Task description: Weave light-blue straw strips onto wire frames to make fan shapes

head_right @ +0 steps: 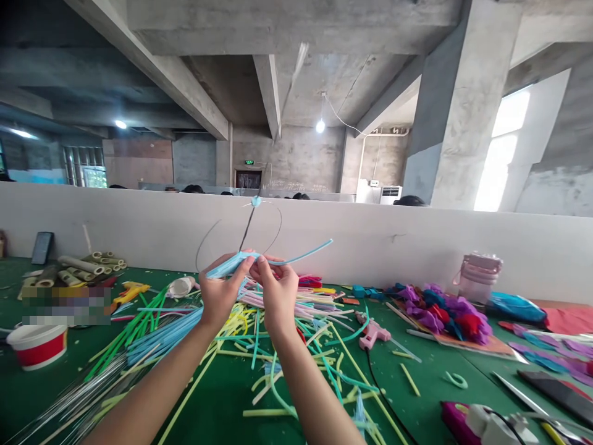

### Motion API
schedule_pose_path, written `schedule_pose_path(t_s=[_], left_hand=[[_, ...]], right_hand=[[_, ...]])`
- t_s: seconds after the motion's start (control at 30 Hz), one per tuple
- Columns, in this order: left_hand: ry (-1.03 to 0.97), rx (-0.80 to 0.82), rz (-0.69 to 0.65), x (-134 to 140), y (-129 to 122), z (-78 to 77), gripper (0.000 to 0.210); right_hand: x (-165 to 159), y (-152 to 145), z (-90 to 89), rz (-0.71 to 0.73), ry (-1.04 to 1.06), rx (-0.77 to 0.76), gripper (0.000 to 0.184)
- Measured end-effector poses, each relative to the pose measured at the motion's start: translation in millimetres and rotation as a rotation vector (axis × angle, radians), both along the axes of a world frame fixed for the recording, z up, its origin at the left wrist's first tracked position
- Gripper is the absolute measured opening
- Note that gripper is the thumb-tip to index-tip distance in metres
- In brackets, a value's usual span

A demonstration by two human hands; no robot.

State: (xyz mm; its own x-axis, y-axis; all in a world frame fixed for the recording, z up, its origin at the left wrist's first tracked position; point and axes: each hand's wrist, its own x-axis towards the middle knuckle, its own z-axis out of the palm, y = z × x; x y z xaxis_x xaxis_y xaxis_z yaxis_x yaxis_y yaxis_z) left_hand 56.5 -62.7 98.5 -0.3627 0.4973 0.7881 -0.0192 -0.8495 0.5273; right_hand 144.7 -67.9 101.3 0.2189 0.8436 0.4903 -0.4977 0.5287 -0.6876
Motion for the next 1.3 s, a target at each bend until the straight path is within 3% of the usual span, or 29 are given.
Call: schedule_pose_path(t_s=[0.13, 0.47, 0.7, 0.93, 1.13, 1.3], left_hand=[[0.083, 0.032, 0.09, -2, 3, -3.0, 0.018], [0.148, 0.025, 0.123, -7, 9, -5.2, 0.016], [0.146, 0.025, 0.195, -15, 16, -2.6, 0.012], [0.0, -0.152, 0.011, -16, 19, 3.4, 0.021], [-0.129, -0.27, -0.227, -17, 17, 8.9, 0.025], [-0.222, -0.343, -0.409, -17, 16, 11.6, 0.026]], right_hand=[[0, 2, -1.1, -0.052, -0.024, -0.014, 0.038], [6, 2, -4.5, -0.244, -0.31, -0.008, 0.03], [2, 3, -5.2, 0.034, -0.239, -0.058, 0.029], [10, 0, 0.7, 0.087, -0.19, -0.102, 0.033], [14, -4, 6.7, 0.085, -0.152, -0.104, 0.031], [15, -4, 6.5, 0.182, -0.099, -0.085, 0.025]])
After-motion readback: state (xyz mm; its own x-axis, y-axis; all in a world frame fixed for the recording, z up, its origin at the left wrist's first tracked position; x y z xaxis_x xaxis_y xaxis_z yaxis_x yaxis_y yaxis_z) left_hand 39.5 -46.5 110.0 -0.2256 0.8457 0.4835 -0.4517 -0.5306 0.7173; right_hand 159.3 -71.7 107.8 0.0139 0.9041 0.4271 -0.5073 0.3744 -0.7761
